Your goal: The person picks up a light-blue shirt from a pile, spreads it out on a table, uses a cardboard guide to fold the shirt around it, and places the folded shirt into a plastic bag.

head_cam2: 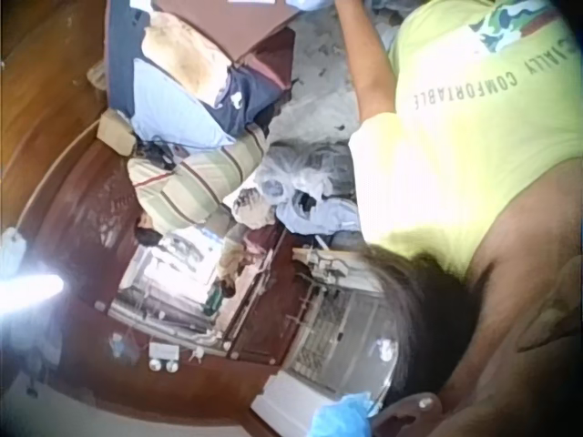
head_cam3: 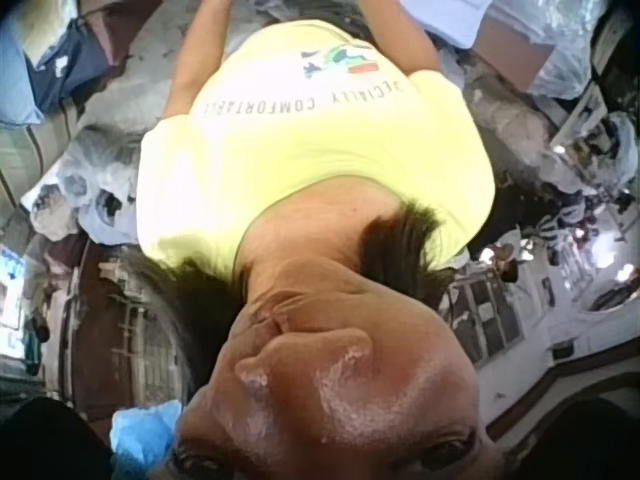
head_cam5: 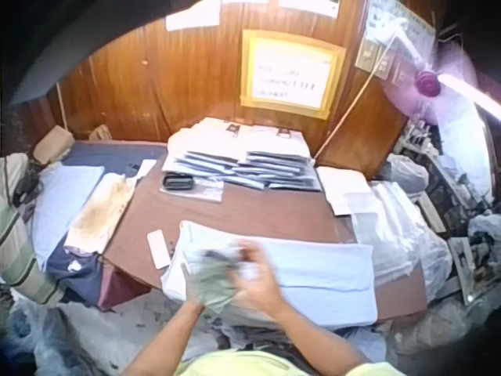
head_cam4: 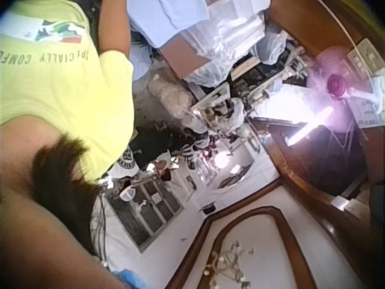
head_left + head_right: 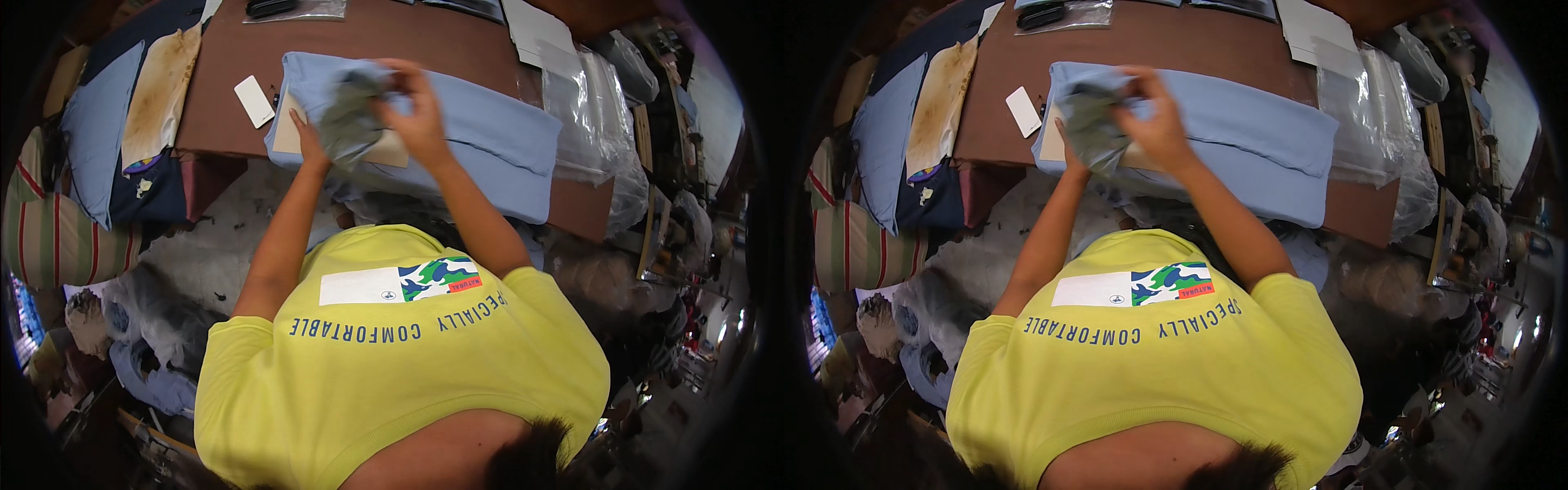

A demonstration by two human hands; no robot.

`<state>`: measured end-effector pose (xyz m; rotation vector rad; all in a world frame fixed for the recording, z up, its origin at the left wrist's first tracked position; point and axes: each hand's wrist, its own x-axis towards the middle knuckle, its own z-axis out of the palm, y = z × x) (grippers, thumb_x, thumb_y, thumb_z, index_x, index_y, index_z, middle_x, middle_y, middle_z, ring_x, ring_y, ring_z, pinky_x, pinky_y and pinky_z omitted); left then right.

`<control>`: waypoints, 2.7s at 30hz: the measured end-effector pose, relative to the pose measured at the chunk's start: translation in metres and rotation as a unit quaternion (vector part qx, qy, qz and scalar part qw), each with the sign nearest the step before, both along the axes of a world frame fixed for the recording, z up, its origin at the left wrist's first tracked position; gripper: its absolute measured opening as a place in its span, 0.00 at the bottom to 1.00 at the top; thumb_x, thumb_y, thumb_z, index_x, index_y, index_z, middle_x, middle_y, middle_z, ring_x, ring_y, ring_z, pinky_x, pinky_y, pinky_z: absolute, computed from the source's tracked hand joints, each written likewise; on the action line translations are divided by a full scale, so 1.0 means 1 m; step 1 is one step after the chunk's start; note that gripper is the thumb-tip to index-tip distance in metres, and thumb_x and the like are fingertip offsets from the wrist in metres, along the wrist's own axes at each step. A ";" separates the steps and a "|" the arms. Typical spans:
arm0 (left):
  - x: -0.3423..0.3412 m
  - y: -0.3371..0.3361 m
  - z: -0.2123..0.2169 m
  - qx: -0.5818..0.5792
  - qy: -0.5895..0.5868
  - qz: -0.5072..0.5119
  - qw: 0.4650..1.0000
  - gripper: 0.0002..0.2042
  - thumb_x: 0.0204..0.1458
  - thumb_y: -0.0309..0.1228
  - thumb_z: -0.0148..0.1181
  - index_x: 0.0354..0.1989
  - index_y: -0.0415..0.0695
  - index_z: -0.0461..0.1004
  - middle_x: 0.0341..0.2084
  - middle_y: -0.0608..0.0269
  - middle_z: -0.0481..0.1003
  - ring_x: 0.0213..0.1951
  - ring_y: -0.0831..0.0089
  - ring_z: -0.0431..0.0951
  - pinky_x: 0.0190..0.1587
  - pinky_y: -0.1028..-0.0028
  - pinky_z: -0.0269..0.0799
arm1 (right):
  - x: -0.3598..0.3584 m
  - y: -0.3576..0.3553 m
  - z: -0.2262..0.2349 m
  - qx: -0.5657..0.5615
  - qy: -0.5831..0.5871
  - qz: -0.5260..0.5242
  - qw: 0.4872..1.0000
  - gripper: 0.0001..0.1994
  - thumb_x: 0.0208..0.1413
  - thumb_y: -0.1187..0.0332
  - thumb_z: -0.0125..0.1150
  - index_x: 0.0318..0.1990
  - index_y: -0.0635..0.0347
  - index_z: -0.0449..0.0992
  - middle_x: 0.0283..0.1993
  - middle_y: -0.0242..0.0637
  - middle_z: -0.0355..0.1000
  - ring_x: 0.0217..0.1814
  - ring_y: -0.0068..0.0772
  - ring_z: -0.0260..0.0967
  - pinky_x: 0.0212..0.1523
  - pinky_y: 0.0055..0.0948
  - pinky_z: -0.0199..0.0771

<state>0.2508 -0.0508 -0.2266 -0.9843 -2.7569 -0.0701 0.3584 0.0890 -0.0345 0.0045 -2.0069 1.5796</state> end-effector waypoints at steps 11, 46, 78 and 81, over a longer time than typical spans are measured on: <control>0.004 0.016 0.061 0.266 -0.091 -0.008 0.960 0.24 0.49 0.37 0.50 0.56 0.48 0.57 0.59 0.57 0.52 0.63 0.56 0.44 0.57 0.41 0.36 | 0.093 0.124 -0.114 -0.204 -0.237 -0.351 0.883 0.32 0.45 0.70 0.57 0.57 0.59 0.50 0.46 0.46 0.61 0.40 0.31 0.63 0.38 0.25 0.64; -0.136 -0.021 0.085 0.039 0.006 0.009 0.999 0.15 0.44 0.26 0.49 0.39 0.61 0.72 0.47 0.70 0.64 0.54 0.64 0.59 0.54 0.39 0.38 | 0.125 0.108 -0.111 0.087 -0.270 -0.385 0.879 0.26 0.39 0.78 0.57 0.50 0.55 0.60 0.47 0.41 0.58 0.50 0.38 0.56 0.50 0.32 0.59; 0.022 -0.163 0.062 0.290 -0.775 0.125 0.548 0.17 0.50 0.36 0.53 0.45 0.36 0.69 0.38 0.63 0.73 0.42 0.73 0.71 0.49 0.72 0.62 | 0.363 0.164 -0.104 -0.408 -0.319 -0.227 0.825 0.14 0.51 0.60 0.57 0.40 0.59 0.70 0.40 0.33 0.69 0.42 0.28 0.66 0.42 0.35 0.65; -0.019 -0.131 0.107 0.447 -0.732 0.081 0.508 0.14 0.50 0.31 0.51 0.44 0.37 0.69 0.38 0.62 0.74 0.42 0.71 0.72 0.48 0.72 0.65 | 0.325 0.187 -0.084 -0.479 -0.190 -0.209 0.831 0.11 0.52 0.62 0.56 0.40 0.56 0.69 0.40 0.33 0.69 0.41 0.30 0.67 0.37 0.33 0.69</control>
